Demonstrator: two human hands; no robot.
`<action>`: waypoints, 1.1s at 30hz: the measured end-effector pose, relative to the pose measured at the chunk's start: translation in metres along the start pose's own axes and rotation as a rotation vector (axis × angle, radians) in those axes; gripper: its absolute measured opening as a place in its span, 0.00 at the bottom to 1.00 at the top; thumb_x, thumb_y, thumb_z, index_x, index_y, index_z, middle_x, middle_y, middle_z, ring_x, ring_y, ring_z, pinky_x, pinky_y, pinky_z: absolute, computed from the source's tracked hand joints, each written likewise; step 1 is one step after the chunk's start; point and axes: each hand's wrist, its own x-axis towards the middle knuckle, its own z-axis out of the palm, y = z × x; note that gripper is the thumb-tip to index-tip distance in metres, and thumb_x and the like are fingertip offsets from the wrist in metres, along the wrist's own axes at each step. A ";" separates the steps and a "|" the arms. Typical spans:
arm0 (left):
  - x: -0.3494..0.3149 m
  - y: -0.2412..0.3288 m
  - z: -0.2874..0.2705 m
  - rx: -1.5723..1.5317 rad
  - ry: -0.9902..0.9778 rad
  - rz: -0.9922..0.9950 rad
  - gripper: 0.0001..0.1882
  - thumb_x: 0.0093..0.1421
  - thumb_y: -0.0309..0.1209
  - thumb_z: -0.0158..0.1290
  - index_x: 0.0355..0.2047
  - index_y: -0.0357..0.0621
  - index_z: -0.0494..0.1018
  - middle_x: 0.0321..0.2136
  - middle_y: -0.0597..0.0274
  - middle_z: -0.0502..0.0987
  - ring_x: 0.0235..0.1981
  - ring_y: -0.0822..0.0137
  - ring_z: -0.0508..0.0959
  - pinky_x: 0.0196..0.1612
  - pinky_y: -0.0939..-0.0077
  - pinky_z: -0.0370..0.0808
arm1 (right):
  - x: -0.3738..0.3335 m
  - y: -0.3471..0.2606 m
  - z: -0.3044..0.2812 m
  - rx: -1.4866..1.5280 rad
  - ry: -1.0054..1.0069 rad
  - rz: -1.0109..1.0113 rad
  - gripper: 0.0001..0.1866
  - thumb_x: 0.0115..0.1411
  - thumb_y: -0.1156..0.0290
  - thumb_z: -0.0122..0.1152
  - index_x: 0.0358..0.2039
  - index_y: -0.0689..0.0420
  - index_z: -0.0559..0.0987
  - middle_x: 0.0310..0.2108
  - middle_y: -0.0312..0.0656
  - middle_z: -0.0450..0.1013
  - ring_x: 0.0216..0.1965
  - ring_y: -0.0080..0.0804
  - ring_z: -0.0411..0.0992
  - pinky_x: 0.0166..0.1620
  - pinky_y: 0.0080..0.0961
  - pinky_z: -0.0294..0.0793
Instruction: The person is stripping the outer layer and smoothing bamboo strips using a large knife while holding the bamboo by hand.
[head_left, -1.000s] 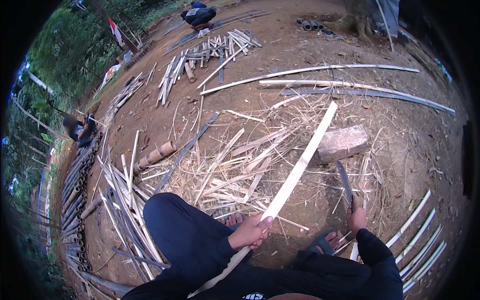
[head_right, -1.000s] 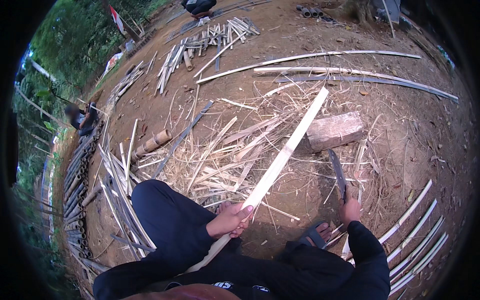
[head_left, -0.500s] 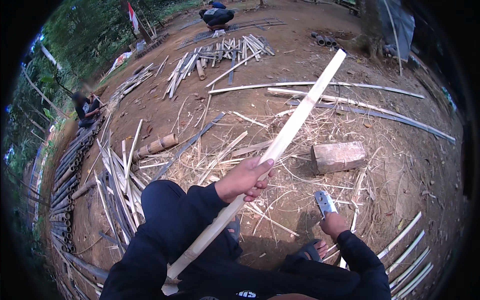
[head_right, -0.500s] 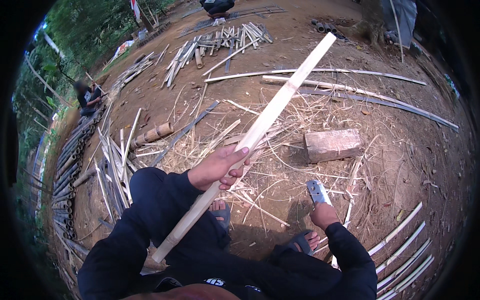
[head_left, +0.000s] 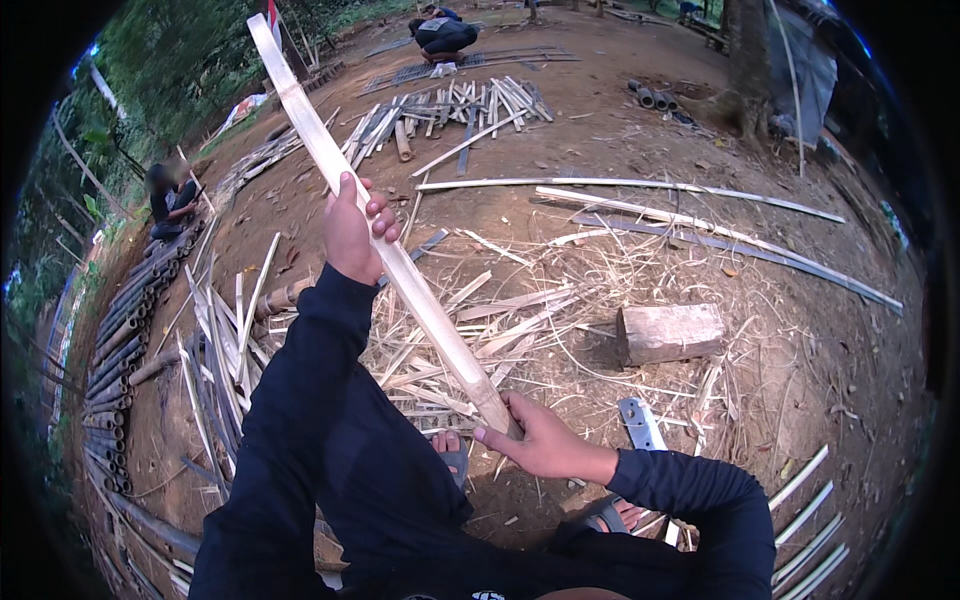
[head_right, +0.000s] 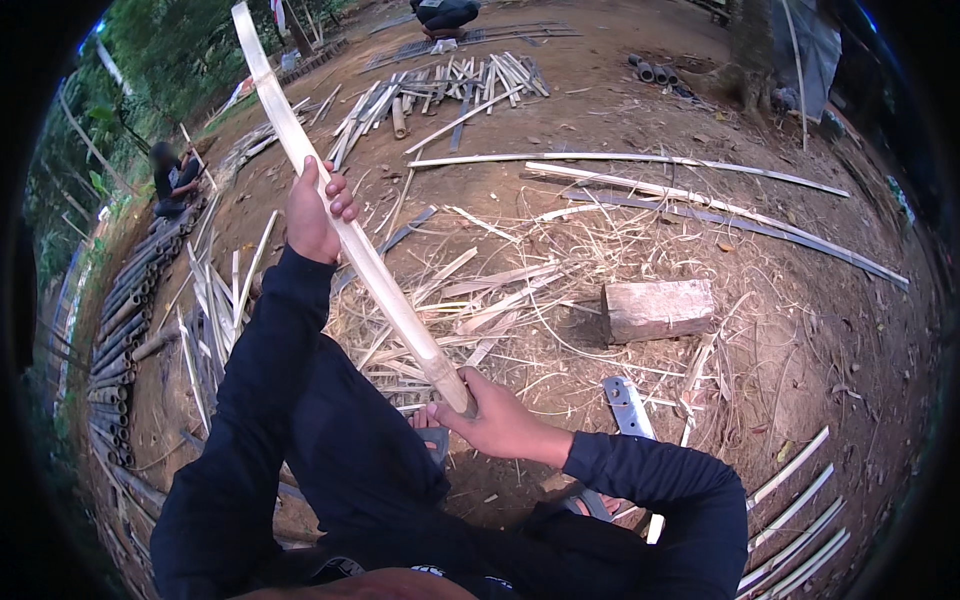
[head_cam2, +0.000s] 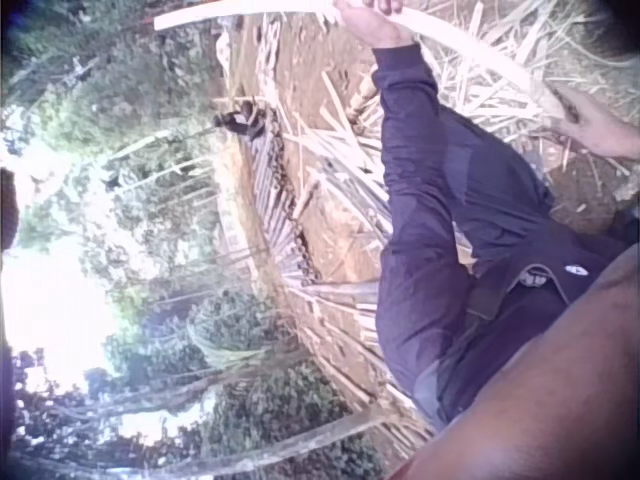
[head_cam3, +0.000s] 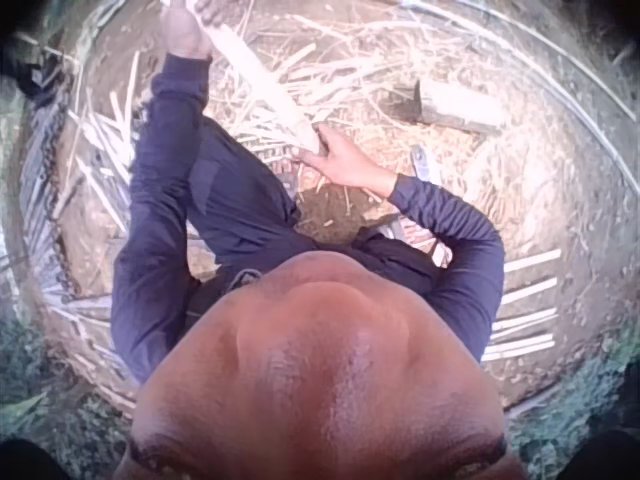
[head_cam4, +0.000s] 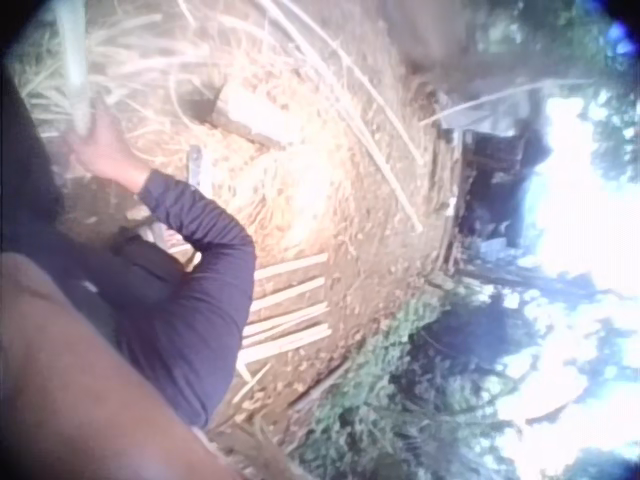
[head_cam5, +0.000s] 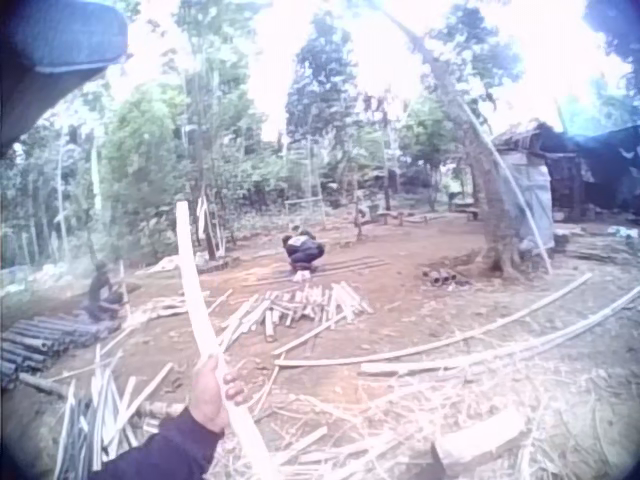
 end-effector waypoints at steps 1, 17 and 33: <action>-0.005 -0.004 -0.002 -0.021 0.028 0.023 0.16 0.74 0.47 0.36 0.40 0.47 0.60 0.21 0.70 0.59 0.15 0.76 0.59 0.19 0.77 0.62 | 0.005 0.009 0.001 -0.089 0.101 -0.012 0.26 0.62 0.51 0.62 0.41 0.65 0.73 0.30 0.60 0.75 0.32 0.53 0.78 0.36 0.41 0.75; -0.074 -0.029 -0.021 0.212 -0.110 -0.222 0.22 0.75 0.45 0.31 0.47 0.38 0.63 0.47 0.42 0.76 0.44 0.51 0.81 0.48 0.61 0.80 | -0.033 0.066 -0.077 -0.483 0.585 -0.161 0.18 0.55 0.59 0.72 0.32 0.62 0.78 0.18 0.50 0.74 0.19 0.43 0.77 0.24 0.32 0.73; -0.265 0.024 -0.057 1.058 -0.715 -0.118 0.19 0.63 0.35 0.58 0.48 0.36 0.69 0.38 0.51 0.81 0.36 0.56 0.84 0.36 0.71 0.80 | -0.034 0.026 -0.140 -0.896 0.474 -0.729 0.16 0.45 0.59 0.74 0.26 0.55 0.77 0.18 0.37 0.66 0.20 0.38 0.67 0.25 0.33 0.63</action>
